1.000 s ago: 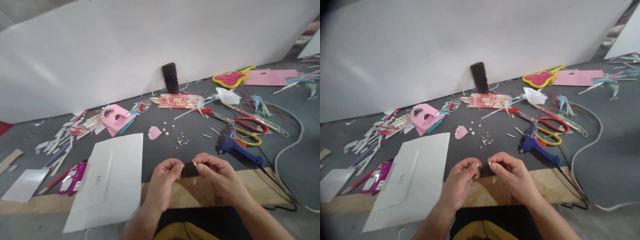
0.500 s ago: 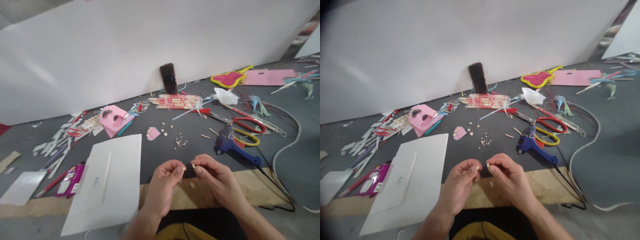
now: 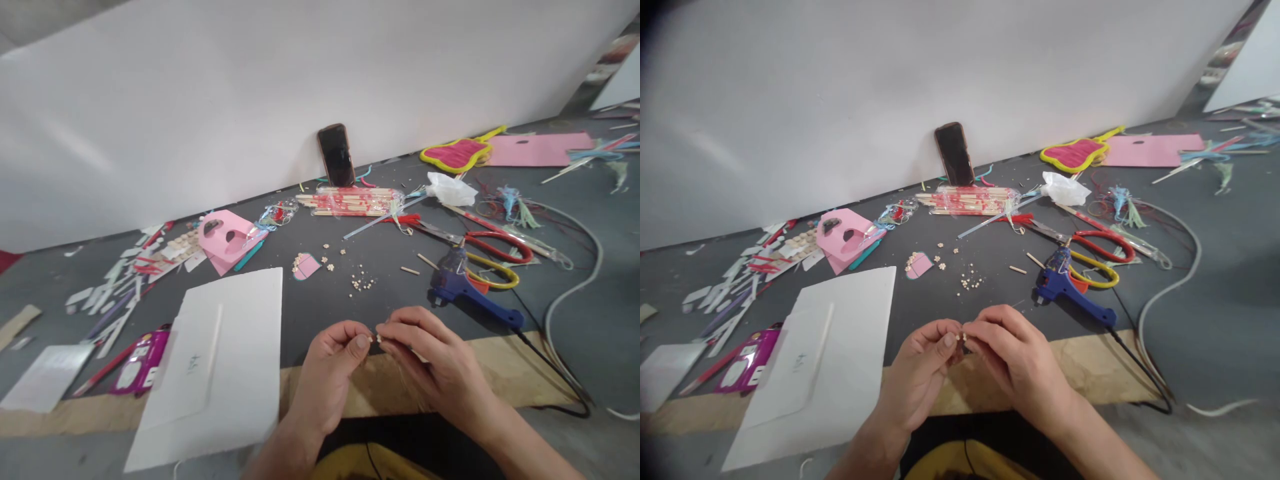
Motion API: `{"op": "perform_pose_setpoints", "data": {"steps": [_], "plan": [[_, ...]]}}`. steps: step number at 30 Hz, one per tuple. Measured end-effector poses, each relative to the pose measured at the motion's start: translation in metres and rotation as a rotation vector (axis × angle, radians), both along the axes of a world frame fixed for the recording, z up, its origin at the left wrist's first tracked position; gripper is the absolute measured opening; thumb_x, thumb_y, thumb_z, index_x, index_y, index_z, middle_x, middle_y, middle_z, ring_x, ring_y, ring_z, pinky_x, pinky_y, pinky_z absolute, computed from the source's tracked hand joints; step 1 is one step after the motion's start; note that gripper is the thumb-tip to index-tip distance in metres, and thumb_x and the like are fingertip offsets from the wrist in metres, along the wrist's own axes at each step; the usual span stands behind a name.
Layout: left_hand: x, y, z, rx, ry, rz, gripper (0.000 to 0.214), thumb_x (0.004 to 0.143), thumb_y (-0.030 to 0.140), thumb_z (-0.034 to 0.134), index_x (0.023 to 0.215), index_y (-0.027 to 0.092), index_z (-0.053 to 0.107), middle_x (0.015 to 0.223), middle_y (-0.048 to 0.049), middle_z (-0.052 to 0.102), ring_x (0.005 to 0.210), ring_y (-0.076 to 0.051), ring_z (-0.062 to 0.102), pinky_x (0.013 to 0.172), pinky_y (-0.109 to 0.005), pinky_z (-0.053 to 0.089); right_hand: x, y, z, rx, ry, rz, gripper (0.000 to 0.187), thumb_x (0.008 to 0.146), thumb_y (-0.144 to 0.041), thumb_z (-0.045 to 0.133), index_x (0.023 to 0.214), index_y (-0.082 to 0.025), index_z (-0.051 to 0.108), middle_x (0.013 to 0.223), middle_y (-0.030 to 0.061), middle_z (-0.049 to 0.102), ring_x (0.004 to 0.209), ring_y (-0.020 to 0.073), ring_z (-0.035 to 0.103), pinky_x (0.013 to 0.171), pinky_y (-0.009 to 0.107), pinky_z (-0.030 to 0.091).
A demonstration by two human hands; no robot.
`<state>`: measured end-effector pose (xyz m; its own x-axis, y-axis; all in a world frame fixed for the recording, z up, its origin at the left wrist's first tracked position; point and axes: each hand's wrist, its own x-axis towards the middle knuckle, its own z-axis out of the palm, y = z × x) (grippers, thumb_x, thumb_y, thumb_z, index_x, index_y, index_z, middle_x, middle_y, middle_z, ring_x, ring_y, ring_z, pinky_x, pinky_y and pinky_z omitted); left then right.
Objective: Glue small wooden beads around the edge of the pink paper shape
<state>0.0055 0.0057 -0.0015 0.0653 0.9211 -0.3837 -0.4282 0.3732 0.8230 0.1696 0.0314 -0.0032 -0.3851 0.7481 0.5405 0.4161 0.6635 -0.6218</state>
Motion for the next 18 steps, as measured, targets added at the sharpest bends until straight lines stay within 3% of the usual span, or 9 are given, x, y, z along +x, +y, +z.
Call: {"op": "perform_pose_setpoints", "data": {"steps": [6, 11, 18], "plan": [[-0.007, 0.000, -0.003, -0.033, 0.051, 0.042, 0.022, 0.071, 0.037, 0.076, 0.075, 0.017, 0.069, 0.060, 0.0030, 0.050, 0.058, -0.008, 0.038, 0.059, -0.021, 0.030, 0.004, 0.010, -0.014, 0.078, -0.278, -0.098, 0.018, 0.092, -0.021, 0.050, 0.089, -0.018, 0.067, 0.085, 0.0067, 0.065, 0.077, 0.0169, 0.058, 0.072, 0.030, 0.049], [-0.008, 0.000, -0.004, -0.028, 0.068, 0.052, 0.020, 0.071, 0.037, 0.076, 0.074, 0.017, 0.070, 0.059, 0.0027, 0.050, 0.059, -0.008, 0.039, 0.060, -0.022, 0.031, 0.006, 0.014, -0.027, 0.013, -0.500, -0.160, 0.019, 0.091, -0.025, 0.052, 0.081, -0.020, 0.067, 0.080, 0.0054, 0.065, 0.078, 0.0200, 0.055, 0.072, 0.034, 0.046], [-0.008, 0.000, -0.003, -0.041, 0.075, 0.069, 0.023, 0.068, 0.038, 0.078, 0.073, 0.017, 0.069, 0.064, 0.0016, 0.055, 0.058, -0.007, 0.040, 0.060, -0.022, 0.031, 0.016, 0.012, -0.027, 0.009, -0.451, -0.115, 0.013, 0.088, -0.027, 0.058, 0.087, -0.018, 0.067, 0.084, 0.0071, 0.066, 0.079, 0.0202, 0.056, 0.075, 0.034, 0.048]]}}
